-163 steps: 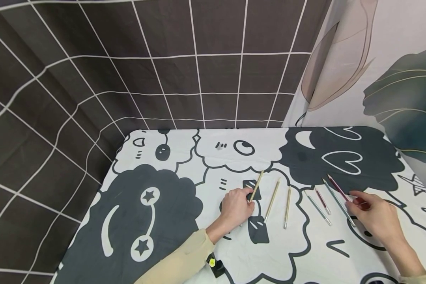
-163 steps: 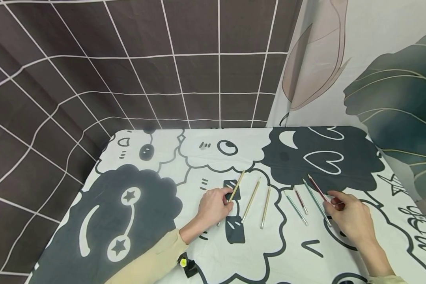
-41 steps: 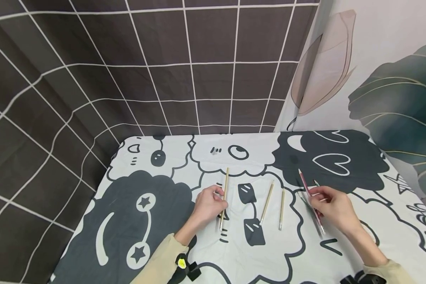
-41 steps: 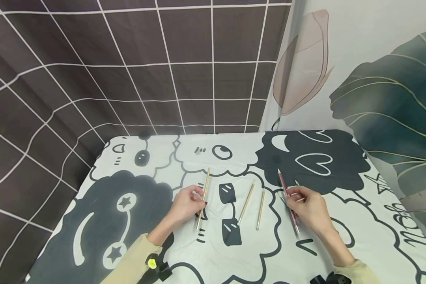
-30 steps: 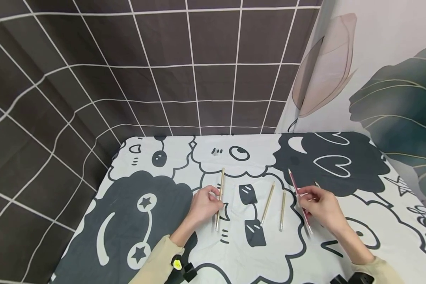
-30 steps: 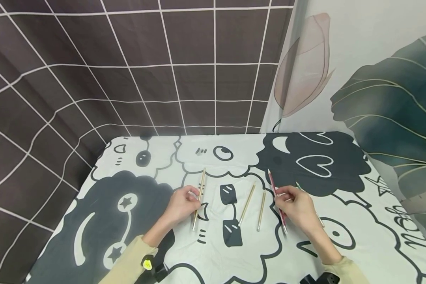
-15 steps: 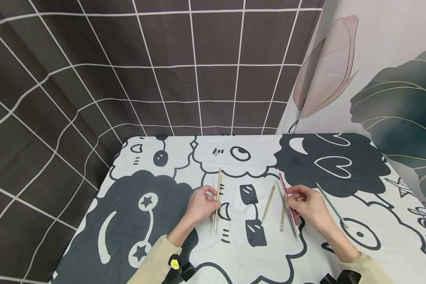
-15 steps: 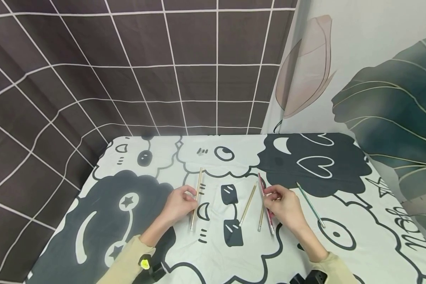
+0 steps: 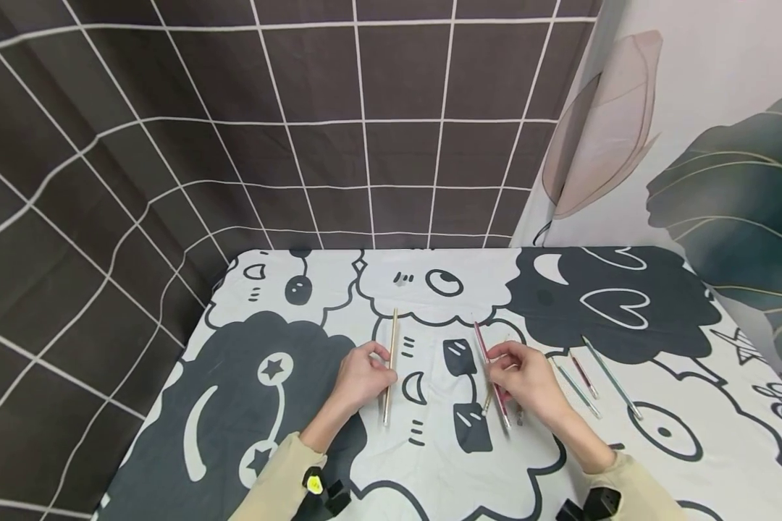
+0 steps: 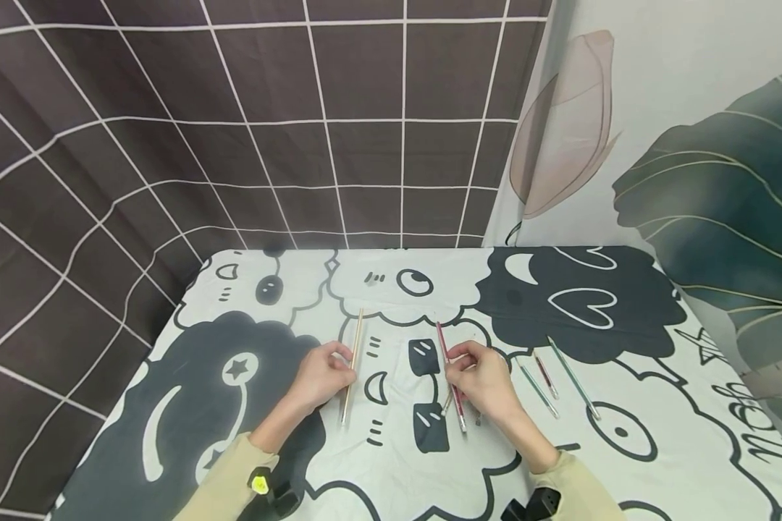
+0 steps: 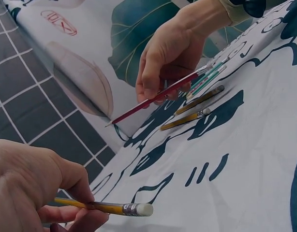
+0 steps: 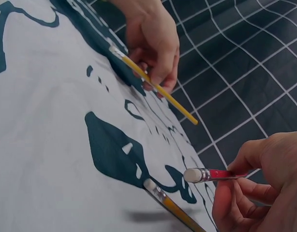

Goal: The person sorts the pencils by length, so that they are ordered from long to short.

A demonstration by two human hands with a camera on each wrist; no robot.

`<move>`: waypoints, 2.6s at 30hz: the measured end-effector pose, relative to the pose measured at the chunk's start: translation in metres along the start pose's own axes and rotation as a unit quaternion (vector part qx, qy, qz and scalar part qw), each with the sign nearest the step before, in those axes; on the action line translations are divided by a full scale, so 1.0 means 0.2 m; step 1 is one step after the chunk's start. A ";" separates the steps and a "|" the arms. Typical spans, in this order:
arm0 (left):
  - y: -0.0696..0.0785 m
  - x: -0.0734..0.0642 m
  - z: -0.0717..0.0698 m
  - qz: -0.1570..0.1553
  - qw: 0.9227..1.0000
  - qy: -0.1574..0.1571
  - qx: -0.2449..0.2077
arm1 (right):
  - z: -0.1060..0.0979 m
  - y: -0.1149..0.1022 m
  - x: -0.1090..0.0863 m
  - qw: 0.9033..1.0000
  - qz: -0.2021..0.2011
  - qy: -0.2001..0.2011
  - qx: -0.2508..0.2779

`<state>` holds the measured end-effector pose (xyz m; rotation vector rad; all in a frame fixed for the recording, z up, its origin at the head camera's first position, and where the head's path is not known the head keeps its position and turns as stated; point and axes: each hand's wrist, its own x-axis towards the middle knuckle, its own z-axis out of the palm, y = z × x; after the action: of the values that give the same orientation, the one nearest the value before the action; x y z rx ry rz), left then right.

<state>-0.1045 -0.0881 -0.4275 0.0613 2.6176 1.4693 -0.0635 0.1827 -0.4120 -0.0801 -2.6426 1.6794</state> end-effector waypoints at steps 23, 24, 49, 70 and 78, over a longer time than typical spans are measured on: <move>-0.06 0.00 -0.08 -0.010 0.998 0.031 0.055 | 0.25 -0.08 0.06 1.000 -0.002 -0.020 0.023; -0.06 0.00 -0.09 -0.012 0.998 0.033 0.056 | 0.25 -0.08 0.06 1.000 -0.001 -0.020 0.024; -0.09 0.00 -0.14 -0.023 0.996 0.048 0.074 | 0.41 -0.12 0.10 0.999 0.026 -0.030 0.012; -0.09 -0.01 -0.16 -0.029 0.994 0.050 0.088 | 0.54 -0.13 0.14 0.998 0.045 -0.041 0.023; -0.10 -0.01 -0.16 -0.032 0.993 0.053 0.104 | 0.57 -0.13 0.15 0.999 0.027 -0.038 0.002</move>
<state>-0.1066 -0.1260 -0.4286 -0.0819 2.8201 1.2074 -0.0981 0.0692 -0.4376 -0.0888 -2.7149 1.7388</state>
